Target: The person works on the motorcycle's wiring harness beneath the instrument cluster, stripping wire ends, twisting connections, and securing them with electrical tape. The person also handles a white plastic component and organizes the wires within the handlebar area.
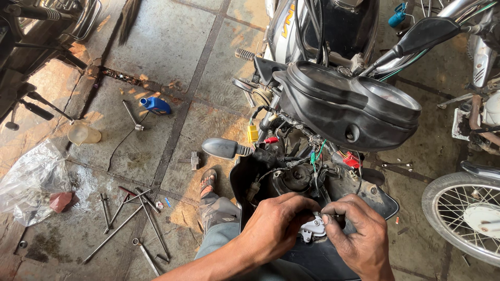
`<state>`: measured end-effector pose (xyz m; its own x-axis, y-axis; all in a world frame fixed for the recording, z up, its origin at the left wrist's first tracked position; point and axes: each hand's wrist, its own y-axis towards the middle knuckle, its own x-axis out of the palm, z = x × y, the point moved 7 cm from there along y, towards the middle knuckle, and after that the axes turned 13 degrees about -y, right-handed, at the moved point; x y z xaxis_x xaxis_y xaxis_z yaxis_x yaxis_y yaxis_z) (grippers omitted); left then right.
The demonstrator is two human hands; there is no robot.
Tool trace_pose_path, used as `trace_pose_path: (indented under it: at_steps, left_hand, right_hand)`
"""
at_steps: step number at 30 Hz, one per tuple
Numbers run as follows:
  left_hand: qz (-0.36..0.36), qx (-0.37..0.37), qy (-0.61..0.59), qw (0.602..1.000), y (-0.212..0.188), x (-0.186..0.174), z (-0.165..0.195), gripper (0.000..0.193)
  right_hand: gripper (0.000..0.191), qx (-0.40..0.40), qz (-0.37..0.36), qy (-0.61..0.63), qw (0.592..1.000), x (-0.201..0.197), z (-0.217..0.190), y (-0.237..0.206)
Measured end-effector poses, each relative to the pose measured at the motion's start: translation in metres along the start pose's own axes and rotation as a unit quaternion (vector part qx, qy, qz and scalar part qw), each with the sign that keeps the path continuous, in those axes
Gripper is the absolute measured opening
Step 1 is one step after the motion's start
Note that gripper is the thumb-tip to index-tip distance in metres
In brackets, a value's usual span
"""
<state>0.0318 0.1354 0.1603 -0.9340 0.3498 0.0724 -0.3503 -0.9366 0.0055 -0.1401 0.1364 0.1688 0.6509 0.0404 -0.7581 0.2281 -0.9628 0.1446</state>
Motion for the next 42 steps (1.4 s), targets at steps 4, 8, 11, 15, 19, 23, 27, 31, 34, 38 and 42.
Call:
trace_pose_path:
  at_steps: [4, 8, 11, 15, 19, 23, 27, 31, 34, 38, 42]
  left_hand:
    - [0.001, -0.004, 0.019, 1.0, 0.0, -0.005, 0.002, 0.022]
    - [0.007, -0.01, 0.059, 0.998, 0.001, -0.011, 0.008, 0.024]
    - [0.022, 0.04, 0.116, 0.992, 0.001, -0.012, 0.023, 0.032]
    - [0.026, 0.203, 0.195, 0.959, -0.003, -0.001, 0.053, 0.044]
    - [0.01, 0.249, 0.268, 0.931, -0.002, 0.01, 0.054, 0.041]
    - [-0.009, 0.236, 0.284, 0.929, -0.004, 0.012, 0.045, 0.037]
    - [-0.008, 0.224, 0.271, 0.936, -0.007, 0.013, 0.045, 0.034]
    - [-0.003, 0.145, 0.221, 0.965, -0.007, 0.011, 0.038, 0.034]
    - [0.037, 0.13, 0.201, 0.97, -0.01, 0.004, 0.029, 0.031]
    - [0.086, 0.09, 0.201, 0.972, -0.009, 0.001, 0.016, 0.025]
    - [0.17, 0.169, 0.295, 0.925, -0.005, -0.028, 0.043, 0.035]
  right_hand:
    - [0.017, 0.08, -0.024, 0.059, 0.995, 0.006, 0.024, -0.01]
    - [0.016, 0.166, -0.068, 0.133, 0.975, 0.009, 0.043, -0.018]
    - [0.018, 0.085, -0.052, 0.131, 0.986, 0.004, 0.03, -0.008]
    - [0.024, 0.053, -0.056, 0.011, 0.997, 0.002, 0.011, 0.006]
    - [0.035, 0.088, -0.111, -0.018, 0.99, 0.002, 0.003, 0.012]
    - [0.03, 0.057, -0.118, -0.004, 0.991, -0.007, -0.007, 0.012]
    - [0.027, 0.013, -0.1, -0.041, 0.994, -0.009, -0.008, 0.012]
    - [0.017, 0.043, -0.079, -0.032, 0.995, -0.004, 0.001, 0.006]
    - [0.012, 0.077, -0.094, -0.021, 0.992, 0.002, 0.01, 0.0]
    - [0.014, 0.044, -0.077, -0.032, 0.996, 0.006, 0.006, -0.001]
    - [0.009, 0.031, -0.036, -0.005, 0.999, -0.004, 0.006, -0.001]
